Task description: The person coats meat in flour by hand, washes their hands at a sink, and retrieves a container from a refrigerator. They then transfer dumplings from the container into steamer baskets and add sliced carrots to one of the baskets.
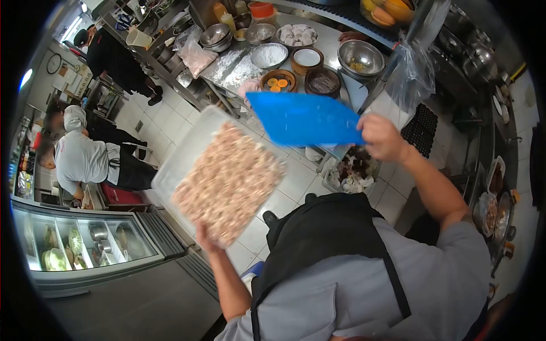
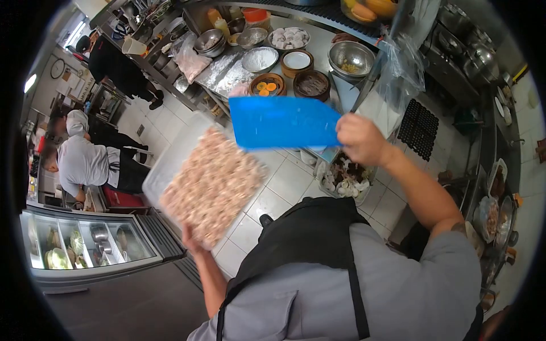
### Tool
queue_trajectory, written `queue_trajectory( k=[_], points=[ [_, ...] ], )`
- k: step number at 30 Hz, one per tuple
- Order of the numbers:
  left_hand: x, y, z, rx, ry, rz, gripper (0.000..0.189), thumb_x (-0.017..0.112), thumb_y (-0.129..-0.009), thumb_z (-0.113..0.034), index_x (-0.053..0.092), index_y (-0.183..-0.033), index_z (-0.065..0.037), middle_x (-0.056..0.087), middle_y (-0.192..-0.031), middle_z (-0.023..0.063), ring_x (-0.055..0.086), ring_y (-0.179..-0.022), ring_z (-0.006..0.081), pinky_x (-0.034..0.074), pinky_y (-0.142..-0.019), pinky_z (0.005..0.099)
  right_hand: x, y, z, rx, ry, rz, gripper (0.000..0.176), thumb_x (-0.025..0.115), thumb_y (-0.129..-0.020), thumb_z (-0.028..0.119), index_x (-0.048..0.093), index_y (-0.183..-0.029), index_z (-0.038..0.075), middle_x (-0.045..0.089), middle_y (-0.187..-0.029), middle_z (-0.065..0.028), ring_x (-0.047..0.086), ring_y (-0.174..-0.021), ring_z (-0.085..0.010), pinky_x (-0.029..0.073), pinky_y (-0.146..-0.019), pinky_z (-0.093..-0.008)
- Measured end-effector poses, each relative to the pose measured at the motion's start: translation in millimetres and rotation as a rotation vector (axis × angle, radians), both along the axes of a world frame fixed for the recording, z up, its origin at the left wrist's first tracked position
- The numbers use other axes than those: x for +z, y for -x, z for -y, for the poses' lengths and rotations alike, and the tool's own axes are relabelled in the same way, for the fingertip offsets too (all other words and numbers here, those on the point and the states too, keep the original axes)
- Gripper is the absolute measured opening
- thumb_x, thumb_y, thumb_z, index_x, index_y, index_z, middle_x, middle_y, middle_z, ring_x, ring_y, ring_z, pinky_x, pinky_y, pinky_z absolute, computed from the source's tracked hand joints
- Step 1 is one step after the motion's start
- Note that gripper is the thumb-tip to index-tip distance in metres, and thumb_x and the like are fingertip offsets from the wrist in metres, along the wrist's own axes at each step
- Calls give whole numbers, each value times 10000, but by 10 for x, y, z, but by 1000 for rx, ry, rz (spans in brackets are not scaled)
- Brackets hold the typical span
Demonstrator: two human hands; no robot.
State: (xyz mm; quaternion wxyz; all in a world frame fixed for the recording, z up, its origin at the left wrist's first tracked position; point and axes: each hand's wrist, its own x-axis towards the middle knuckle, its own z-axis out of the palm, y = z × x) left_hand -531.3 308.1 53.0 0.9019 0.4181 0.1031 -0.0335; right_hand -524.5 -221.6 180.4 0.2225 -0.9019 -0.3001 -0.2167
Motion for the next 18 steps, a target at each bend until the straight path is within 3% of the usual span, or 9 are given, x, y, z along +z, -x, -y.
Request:
queue_trajectory(
  k=[3,6,7,9,13,15,18],
  points=[
    [390,116,-554,126,-74,19,662,523,-959,-351,342,-1458,44,502,-1384,259,572,-1209,417,525,-964,548,-419,67,-51,101,89,64,215,675,-636,58,468,-692,66,541,-765,-94,607,-861,-304,505,-752,-404],
    [839,167,-546,106,-110,111,669,519,-953,-355,330,-1471,23,495,-1394,254,560,-1222,425,515,-982,556,-911,108,-136,123,136,74,193,668,-649,81,480,-695,82,538,-757,-76,611,-884,-280,499,-810,-393],
    [840,148,-583,53,-116,149,658,469,-980,-368,301,-1499,0,438,-1458,257,510,-1276,445,454,-1047,590,-1052,115,-176,124,170,86,184,665,-655,88,485,-696,87,535,-756,-72,610,-892,-273,494,-831,-390],
    [698,104,-515,45,-87,43,646,468,-981,-368,326,-1487,6,458,-1442,253,525,-1266,428,464,-1043,571,-1369,118,-253,97,208,96,172,667,-663,123,498,-693,107,527,-765,-59,608,-923,-251,463,-909,-416],
    [120,-146,151,-1,-83,-119,617,497,-979,-331,370,-1448,48,512,-1397,235,582,-1200,391,488,-1024,505,-1722,133,-315,-136,171,101,200,695,-629,148,520,-714,102,531,-800,-67,582,-953,-263,439,-917,-464],
    [-244,-319,582,-130,33,-76,598,526,-969,-300,390,-1432,55,545,-1360,233,608,-1168,370,502,-1010,487,-1791,166,-326,-335,124,50,233,713,-601,162,534,-734,92,535,-831,-82,565,-969,-281,429,-915,-482],
    [-532,-525,1118,-290,-55,-94,559,540,-965,-281,427,-1385,71,590,-1309,209,630,-1150,318,525,-986,448,-2044,197,-319,-450,-40,-28,341,758,-583,145,560,-848,63,533,-906,-125,542,-982,-332,432,-893,-476]
  ],
)
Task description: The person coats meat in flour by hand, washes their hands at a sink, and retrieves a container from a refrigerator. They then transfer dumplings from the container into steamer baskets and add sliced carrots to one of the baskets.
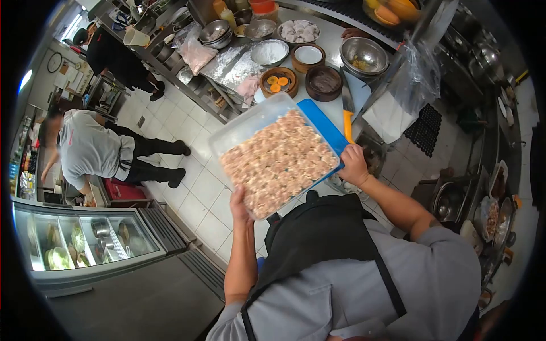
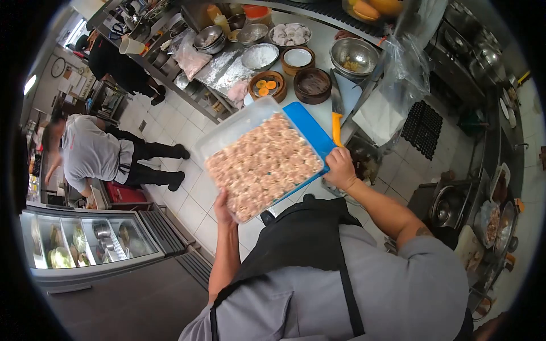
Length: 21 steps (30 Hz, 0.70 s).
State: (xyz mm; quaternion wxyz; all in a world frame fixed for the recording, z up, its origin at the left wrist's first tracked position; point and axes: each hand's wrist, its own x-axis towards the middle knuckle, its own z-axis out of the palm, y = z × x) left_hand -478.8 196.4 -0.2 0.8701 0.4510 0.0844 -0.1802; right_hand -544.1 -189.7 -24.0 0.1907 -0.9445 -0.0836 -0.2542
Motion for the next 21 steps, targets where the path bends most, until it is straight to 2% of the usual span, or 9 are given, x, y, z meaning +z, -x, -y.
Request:
queue_trajectory(
  k=[3,6,9,12,13,16,17,20,21],
  points=[
    [-6,-176,276,-157,5,-91,531,489,-981,-277,430,-1374,76,588,-1307,224,628,-1152,325,516,-1004,441,-146,98,-99,-142,-240,-49,527,823,-613,148,542,-1043,27,538,-1024,-178,535,-1034,-391,437,-918,-477],
    [101,-323,414,-242,-38,-178,520,453,-989,-274,429,-1377,71,583,-1310,235,628,-1150,331,513,-1008,448,-199,184,-164,-211,-365,-6,752,878,-639,202,462,-1234,8,526,-1157,-211,517,-1110,-422,433,-975,-478],
    [192,-348,483,-280,-113,-245,509,437,-992,-265,422,-1380,65,582,-1310,235,628,-1146,333,511,-1009,456,-294,223,-264,-256,-440,-40,863,894,-642,240,412,-1324,21,463,-1283,-243,478,-1200,-443,411,-1040,-485],
    [111,-297,606,-253,-120,-208,501,440,-994,-255,414,-1377,68,583,-1301,232,631,-1134,335,522,-992,463,-356,251,-360,-263,-369,-50,868,891,-651,235,410,-1347,43,408,-1337,-255,443,-1243,-460,399,-1061,-489],
    [74,-289,627,-226,-79,-206,489,475,-1009,-217,365,-1415,32,582,-1294,196,642,-1101,283,528,-969,430,-372,249,-363,-261,-410,-74,843,884,-660,230,426,-1351,76,368,-1367,-260,415,-1270,-476,395,-1067,-495],
    [5,-249,681,-125,-187,-108,499,512,-999,-195,360,-1418,30,578,-1293,194,636,-1100,277,527,-970,430,-347,335,-318,-240,-361,-233,806,876,-667,226,448,-1337,94,347,-1385,-251,407,-1273,-472,401,-1056,-500],
    [-10,-236,681,-99,-180,-121,516,534,-994,-168,345,-1437,18,576,-1282,186,616,-1121,260,521,-967,410,-353,341,-293,-224,-332,-235,793,873,-668,221,456,-1331,101,340,-1390,-248,405,-1273,-470,398,-1057,-501],
    [-183,-201,686,-65,-250,63,517,528,-1004,-173,334,-1450,4,583,-1248,172,596,-1133,243,516,-952,391,-383,339,-186,-170,-234,-243,768,867,-668,219,473,-1319,115,334,-1395,-238,403,-1272,-465,387,-1062,-506],
    [-35,-129,772,45,-253,64,538,544,-1008,-189,332,-1469,-9,586,-1242,157,584,-1128,221,509,-942,383,-377,326,-148,-154,-201,-245,767,865,-667,228,475,-1318,115,342,-1388,-236,405,-1269,-464,382,-1064,-509]
  ],
)
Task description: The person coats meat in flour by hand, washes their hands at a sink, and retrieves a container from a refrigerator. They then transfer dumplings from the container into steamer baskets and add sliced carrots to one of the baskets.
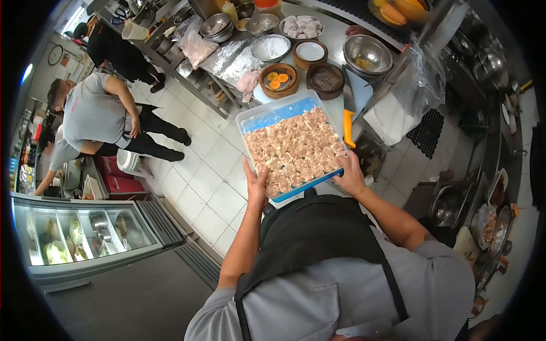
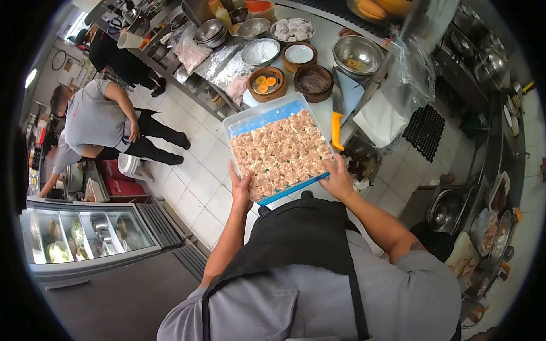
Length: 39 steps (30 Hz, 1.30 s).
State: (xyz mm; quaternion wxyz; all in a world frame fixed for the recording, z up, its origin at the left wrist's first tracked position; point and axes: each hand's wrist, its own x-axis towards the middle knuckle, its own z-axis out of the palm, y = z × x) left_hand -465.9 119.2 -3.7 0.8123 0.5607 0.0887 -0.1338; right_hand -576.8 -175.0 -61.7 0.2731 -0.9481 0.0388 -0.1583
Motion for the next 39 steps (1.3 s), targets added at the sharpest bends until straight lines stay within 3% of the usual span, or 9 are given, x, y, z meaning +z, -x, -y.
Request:
queue_trajectory(
  k=[6,10,12,18,21,23,30,33,39],
  points=[
    [-762,-320,-226,-134,116,-340,607,505,-1029,-376,354,-1481,0,552,-1339,184,581,-1172,261,502,-977,416,676,-62,180,172,95,-14,699,824,-679,307,529,-1260,55,455,-1293,-232,423,-1253,-453,362,-1066,-528],
    [-428,-412,-81,-160,229,-438,590,416,-1047,-445,405,-1450,-14,565,-1358,174,601,-1180,298,506,-993,450,972,-789,155,195,-11,-1,606,757,-751,360,579,-1213,11,526,-1252,-232,479,-1220,-418,379,-1065,-486],
    [-401,-488,-96,-148,252,-451,599,417,-1044,-457,422,-1434,-1,569,-1354,170,603,-1176,297,506,-993,450,981,-1411,35,359,142,1,587,729,-794,382,587,-1222,7,553,-1260,-232,496,-1222,-398,391,-1066,-465],
    [-760,-672,-132,-170,3,-457,639,457,-1019,-508,479,-1394,8,599,-1314,175,616,-1159,282,519,-962,431,820,-2495,-295,518,351,-668,753,647,-807,587,581,-1268,-4,566,-1287,-229,500,-1239,-389,410,-1058,-457],
    [-963,-664,-74,-66,-115,-401,710,504,-976,-572,600,-1168,104,633,-889,109,564,-741,172,481,-657,328,856,-2611,-417,515,392,-758,821,644,-781,641,576,-1275,-11,569,-1275,-240,511,-1220,-388,416,-1046,-454],
    [-1022,-663,-74,-35,-168,-398,734,502,-976,-579,593,-1154,127,634,-898,122,566,-746,174,484,-664,322,910,-2658,-456,505,375,-788,849,662,-771,662,570,-1271,-18,577,-1250,-248,520,-1195,-394,421,-1032,-450],
    [-822,-692,-98,-52,-298,-390,752,476,-992,-568,586,-1150,159,662,-1046,225,621,-950,258,489,-844,366,809,-2912,-430,525,302,-959,849,692,-739,659,579,-1225,-27,578,-1225,-259,544,-1153,-376,442,-970,-427],
    [-906,-719,-116,-51,-303,-398,688,511,-974,-593,611,-1080,79,601,-808,63,519,-643,125,442,-561,284,802,-2988,-401,554,312,-1000,836,730,-719,612,578,-1239,-25,591,-1223,-252,570,-1127,-364,457,-949,-424],
    [-916,-767,-196,-106,-346,-403,780,508,-967,-607,572,-1192,137,660,-996,159,607,-840,187,514,-743,346,835,-3226,-171,686,292,-1303,728,794,-731,437,589,-1288,16,651,-1196,-173,628,-1072,-317,500,-890,-432]
  ],
)
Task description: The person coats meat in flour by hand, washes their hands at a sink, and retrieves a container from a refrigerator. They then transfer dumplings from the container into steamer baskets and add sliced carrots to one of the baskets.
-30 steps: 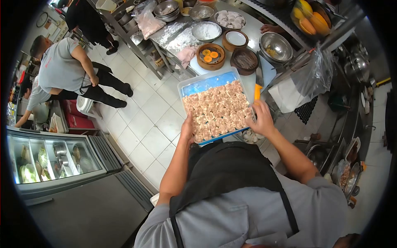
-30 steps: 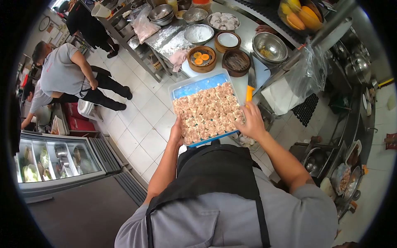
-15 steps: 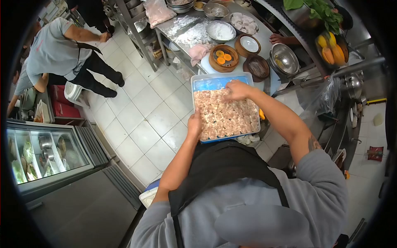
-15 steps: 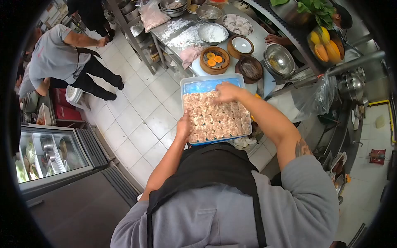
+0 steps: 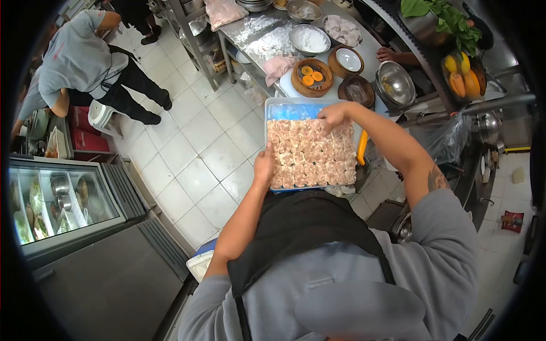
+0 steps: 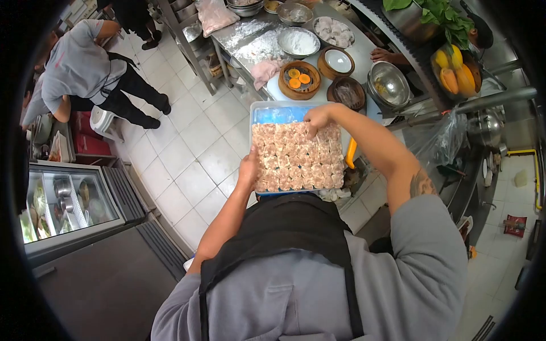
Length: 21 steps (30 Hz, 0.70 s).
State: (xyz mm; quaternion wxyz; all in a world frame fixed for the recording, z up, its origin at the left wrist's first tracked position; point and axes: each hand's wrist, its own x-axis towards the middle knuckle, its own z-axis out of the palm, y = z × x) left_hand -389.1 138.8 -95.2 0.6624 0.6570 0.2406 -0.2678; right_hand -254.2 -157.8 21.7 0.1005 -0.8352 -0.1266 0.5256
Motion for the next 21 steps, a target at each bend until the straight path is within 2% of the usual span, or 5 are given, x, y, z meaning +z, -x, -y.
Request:
queue_trajectory(
  k=[2,6,11,14,21],
  points=[
    [20,19,6,-1,3,16,776,500,-972,-603,566,-1196,138,661,-1022,164,619,-876,197,519,-779,351,55,-45,26,33,-7,-65,675,797,-747,381,597,-1287,29,666,-1170,-150,633,-1065,-299,505,-877,-425],
    [82,24,6,-9,42,1,768,488,-982,-589,550,-1220,138,659,-1078,170,630,-934,208,520,-835,351,47,35,58,29,-62,15,654,805,-746,356,606,-1273,25,672,-1165,-160,636,-1067,-300,504,-885,-423],
    [-273,37,-4,1,41,47,752,490,-983,-584,548,-1246,119,659,-1070,141,620,-906,193,516,-818,347,-65,93,119,55,-128,125,675,812,-746,356,592,-1287,18,656,-1205,-193,626,-1103,-334,494,-916,-431],
    [-298,32,-10,12,8,60,751,497,-978,-590,545,-1257,106,655,-1073,131,611,-899,183,514,-805,343,-147,113,164,102,-124,229,684,809,-754,367,582,-1294,13,638,-1234,-210,611,-1134,-352,485,-941,-434],
    [63,31,5,-3,48,-26,763,507,-972,-594,521,-1283,103,649,-1133,155,622,-985,208,517,-856,350,-69,161,153,77,-138,221,741,812,-761,365,536,-1344,0,607,-1286,-214,581,-1184,-360,480,-954,-435]
  ],
)
